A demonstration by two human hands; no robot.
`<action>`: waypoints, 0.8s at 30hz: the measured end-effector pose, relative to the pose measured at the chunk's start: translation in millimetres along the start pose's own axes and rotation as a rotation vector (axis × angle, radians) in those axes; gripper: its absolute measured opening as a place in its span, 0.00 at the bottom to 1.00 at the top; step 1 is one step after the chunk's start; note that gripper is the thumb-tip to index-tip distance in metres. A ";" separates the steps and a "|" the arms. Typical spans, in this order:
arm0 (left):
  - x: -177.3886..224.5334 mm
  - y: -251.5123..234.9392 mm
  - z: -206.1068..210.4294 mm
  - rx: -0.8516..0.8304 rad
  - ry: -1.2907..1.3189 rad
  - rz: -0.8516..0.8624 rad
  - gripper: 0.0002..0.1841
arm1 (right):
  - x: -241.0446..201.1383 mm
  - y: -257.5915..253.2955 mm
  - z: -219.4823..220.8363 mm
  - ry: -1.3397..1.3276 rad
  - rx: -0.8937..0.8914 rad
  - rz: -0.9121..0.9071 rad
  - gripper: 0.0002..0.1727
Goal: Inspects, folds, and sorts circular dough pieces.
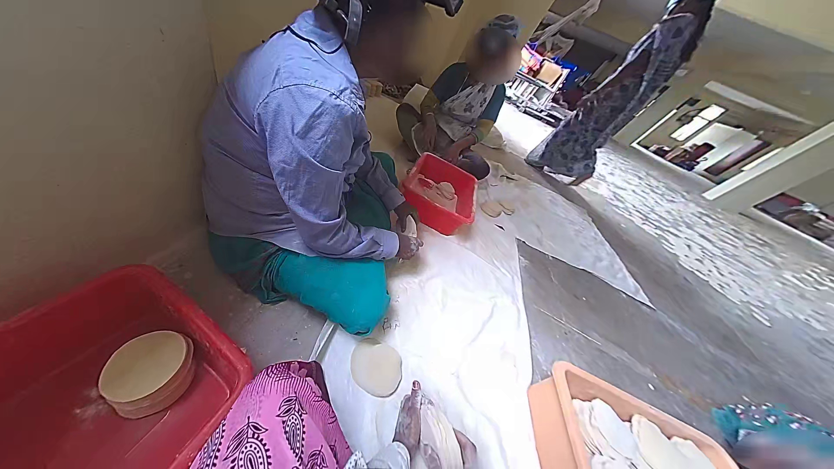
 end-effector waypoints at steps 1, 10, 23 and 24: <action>-0.9 0.5 1.0 0.003 -0.007 -0.014 0.37 | 18.4 -11.8 5.2 0.109 -0.071 0.044 0.36; -9.1 -4.3 2.2 -0.009 -0.021 0.015 0.34 | 57.0 -27.4 19.6 0.059 0.016 0.042 0.39; 10.3 4.8 -0.7 -0.024 -0.119 0.079 0.33 | 21.4 -11.2 10.4 -0.062 0.212 -0.099 0.24; 7.9 5.5 -0.9 -0.018 -0.116 0.065 0.33 | 35.0 -9.4 12.7 -0.125 0.210 -0.112 0.26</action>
Point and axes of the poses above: each hand's wrist, its own y-axis away from the middle knuckle, its own z-axis out of the palm, x = y × z, the point moved 2 cm from there along -y, towards the middle knuckle, and after that the axes turned 4 degrees about z, right-handed, at the moved point
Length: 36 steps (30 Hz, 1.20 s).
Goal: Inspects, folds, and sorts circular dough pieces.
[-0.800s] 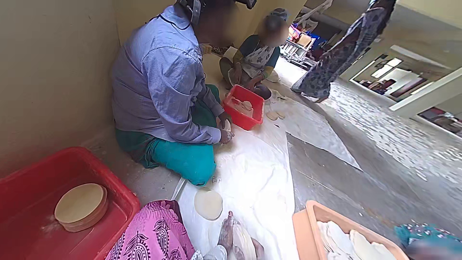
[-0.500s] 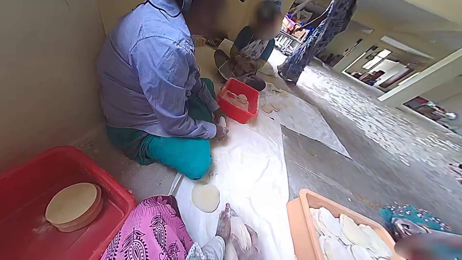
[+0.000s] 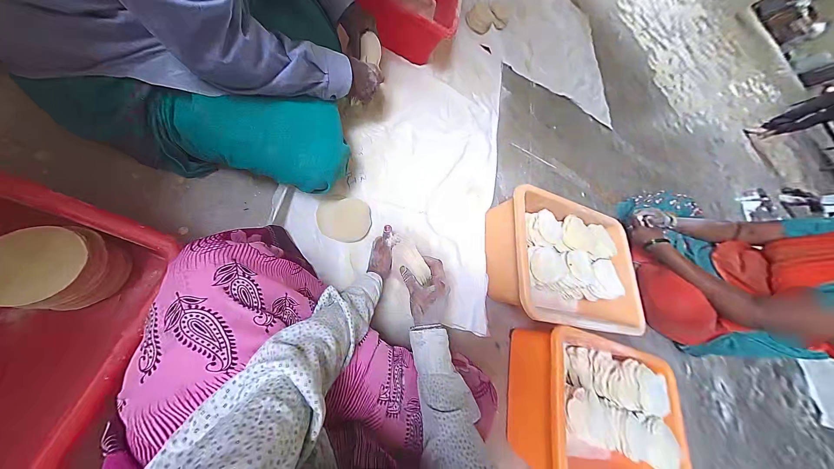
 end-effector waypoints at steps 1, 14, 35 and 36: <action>0.8 0.3 0.4 0.002 -0.009 -0.011 0.32 | 6.9 1.7 0.2 0.013 -0.025 0.049 0.29; -1.0 5.0 3.5 0.004 0.017 0.048 0.35 | 0.7 -14.1 0.7 0.293 -0.194 0.142 0.27; -2.3 3.8 3.3 -0.007 0.079 0.095 0.34 | 1.9 2.7 -7.6 0.049 -0.081 0.065 0.26; -2.8 2.1 4.6 -0.009 0.084 0.101 0.33 | 4.7 4.5 -8.3 0.071 -0.094 0.082 0.30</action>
Point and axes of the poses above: each hand's wrist, its own y-axis away from the middle knuckle, its own z-axis out of the palm, x = y × z, the point moved 2 cm from there along -y, towards the middle knuckle, and after that the axes turned 4 degrees about z, right-handed, at the moved point
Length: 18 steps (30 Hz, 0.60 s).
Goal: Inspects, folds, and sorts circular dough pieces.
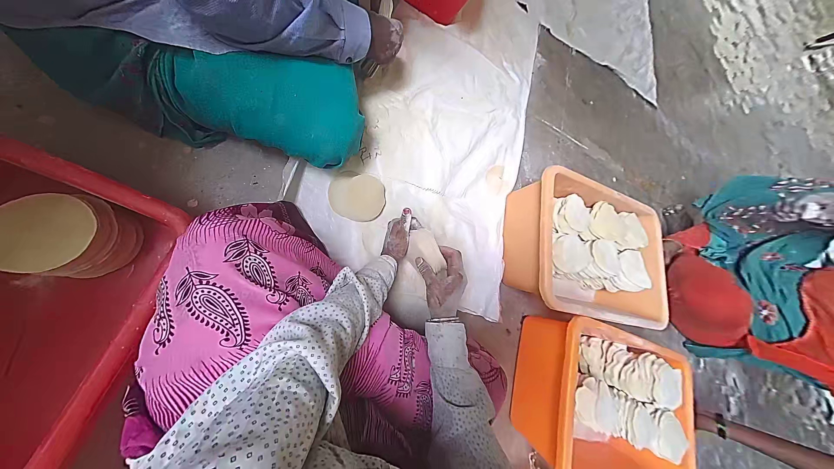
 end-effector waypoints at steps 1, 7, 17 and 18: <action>-0.7 -0.3 0.9 -0.015 0.012 0.002 0.34 | 3.0 -2.0 1.2 0.064 -0.053 0.034 0.34; 4.1 4.2 -1.9 -0.009 -0.052 0.007 0.33 | -11.6 -3.9 0.1 0.042 -0.018 -0.038 0.24; -0.2 3.6 -1.0 -0.015 -0.058 0.044 0.33 | 0.4 -2.4 -1.2 0.071 -0.004 -0.039 0.29; 1.8 3.9 -1.3 -0.025 -0.072 0.026 0.33 | 1.2 -2.6 -0.6 0.123 -0.048 0.000 0.33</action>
Point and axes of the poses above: each hand's wrist, its own y-axis away from the middle knuckle, its own z-axis out of the palm, x = y × z, the point moved 2 cm from there along -y, towards the middle knuckle, and after that the axes turned 4 degrees about z, right-handed, at the moved point
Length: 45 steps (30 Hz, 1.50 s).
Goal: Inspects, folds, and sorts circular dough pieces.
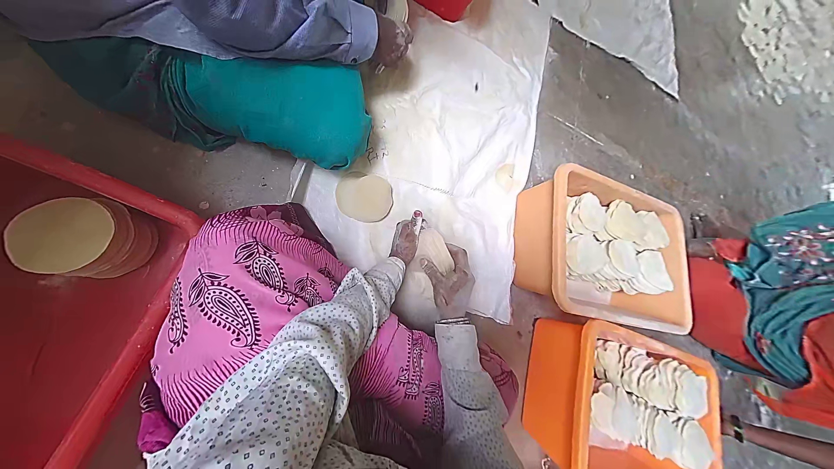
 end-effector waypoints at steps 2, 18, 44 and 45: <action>1.0 1.3 1.5 -0.030 0.006 -0.044 0.32 | -7.2 -6.2 1.7 0.160 -0.113 0.098 0.34; 5.8 1.9 -1.3 -0.052 -0.066 -0.056 0.32 | 4.4 3.2 -0.2 0.052 -0.077 0.025 0.42; -11.6 -5.8 5.4 -0.115 -0.064 0.048 0.33 | 13.3 4.5 0.1 0.000 0.020 0.087 0.27; -12.1 -3.1 7.7 -0.101 -0.082 0.085 0.32 | 19.2 1.3 -0.9 -0.002 -0.005 0.136 0.26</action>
Point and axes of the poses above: each hand's wrist, its own y-axis away from the middle knuckle, its own z-axis out of the palm, x = y × z, the point moved 2 cm from there along -y, towards the middle knuckle, and after that the axes turned 4 degrees about z, right-handed, at the moved point
